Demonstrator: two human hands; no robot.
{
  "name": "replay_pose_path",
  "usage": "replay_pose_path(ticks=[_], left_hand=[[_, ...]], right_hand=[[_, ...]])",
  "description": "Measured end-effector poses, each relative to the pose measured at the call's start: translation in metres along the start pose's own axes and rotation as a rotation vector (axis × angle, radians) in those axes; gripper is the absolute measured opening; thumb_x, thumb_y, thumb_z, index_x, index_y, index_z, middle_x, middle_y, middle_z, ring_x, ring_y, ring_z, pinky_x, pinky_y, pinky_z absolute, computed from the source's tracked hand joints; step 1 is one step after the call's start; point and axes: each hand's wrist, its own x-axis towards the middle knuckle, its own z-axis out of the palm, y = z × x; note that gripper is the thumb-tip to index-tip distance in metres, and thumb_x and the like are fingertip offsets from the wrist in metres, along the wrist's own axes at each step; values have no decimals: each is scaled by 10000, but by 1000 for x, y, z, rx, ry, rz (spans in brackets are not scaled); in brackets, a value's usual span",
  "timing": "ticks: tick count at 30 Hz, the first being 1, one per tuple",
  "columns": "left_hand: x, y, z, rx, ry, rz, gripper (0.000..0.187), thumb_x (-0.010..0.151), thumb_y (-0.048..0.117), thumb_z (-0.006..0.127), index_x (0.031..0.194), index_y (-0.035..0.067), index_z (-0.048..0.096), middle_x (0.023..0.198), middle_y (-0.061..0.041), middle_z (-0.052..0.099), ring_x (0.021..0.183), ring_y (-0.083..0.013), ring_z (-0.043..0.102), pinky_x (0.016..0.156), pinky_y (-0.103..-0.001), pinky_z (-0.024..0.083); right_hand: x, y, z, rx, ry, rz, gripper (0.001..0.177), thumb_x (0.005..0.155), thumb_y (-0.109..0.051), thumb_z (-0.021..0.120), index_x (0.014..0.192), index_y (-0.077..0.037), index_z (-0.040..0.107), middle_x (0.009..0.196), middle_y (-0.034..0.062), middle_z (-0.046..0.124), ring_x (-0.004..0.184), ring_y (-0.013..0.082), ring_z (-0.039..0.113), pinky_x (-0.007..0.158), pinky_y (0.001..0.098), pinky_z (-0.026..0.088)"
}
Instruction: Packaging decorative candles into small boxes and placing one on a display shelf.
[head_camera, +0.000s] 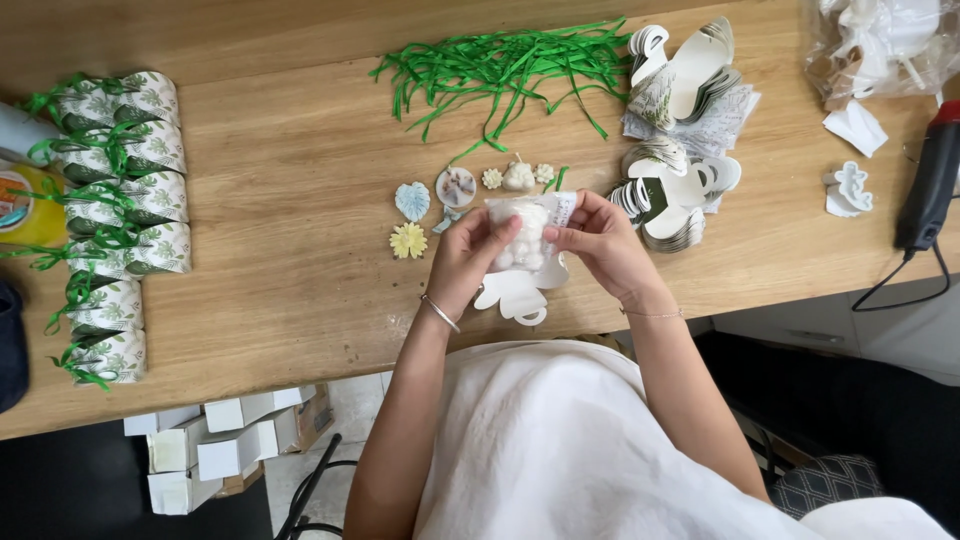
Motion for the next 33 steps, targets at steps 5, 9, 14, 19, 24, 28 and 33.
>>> replay_pose_path(ticks=[5,9,14,19,24,28,33], left_hand=[[2,6,6,-60,96,41,312,955,269,745,1101,-2,694,961,-26,743,838,-56,670,725,-226,554],[-2,14,7,26,155,159,301,957,239,763,1104,-13,689,984,-45,760,858,-53,680,752,-216,552],[-7,25,10,187,246,194,336,942,284,772,1066,-19,699,923,-44,762,801,-48,677,705,-217,545],[-9,23,12,452,345,180,387,912,353,775,1017,-13,710,785,-45,754,673,-52,657,617,-228,526],[-6,12,7,343,352,212,374,927,356,781,974,-6,703,781,-14,724,679,-30,605,612,-216,498],[-4,9,3,267,326,189,371,940,348,793,928,-7,689,769,-4,676,675,-31,546,598,-219,444],[-6,26,12,472,423,169,381,902,371,797,926,7,685,740,-21,689,639,-57,590,586,-233,476]], right_hand=[[3,12,-11,-35,91,-27,145,982,37,735,1067,-30,638,925,48,695,720,91,566,609,243,442],[5,-2,18,40,112,-94,128,979,35,697,1030,-49,614,948,25,689,818,85,630,737,239,516],[8,5,30,115,129,-121,144,948,49,656,976,-69,577,937,10,683,867,72,654,803,239,557],[13,19,22,75,164,-214,251,940,115,693,916,-77,533,874,-30,607,830,57,606,800,229,541],[13,18,14,91,180,-169,328,937,135,698,851,-90,475,828,-13,597,735,60,570,670,218,485],[12,8,14,122,188,-166,342,905,155,701,845,-93,474,809,-9,594,722,73,593,664,229,507],[12,7,6,88,250,-246,328,870,176,715,928,-89,531,841,-3,609,755,89,614,694,237,519]])
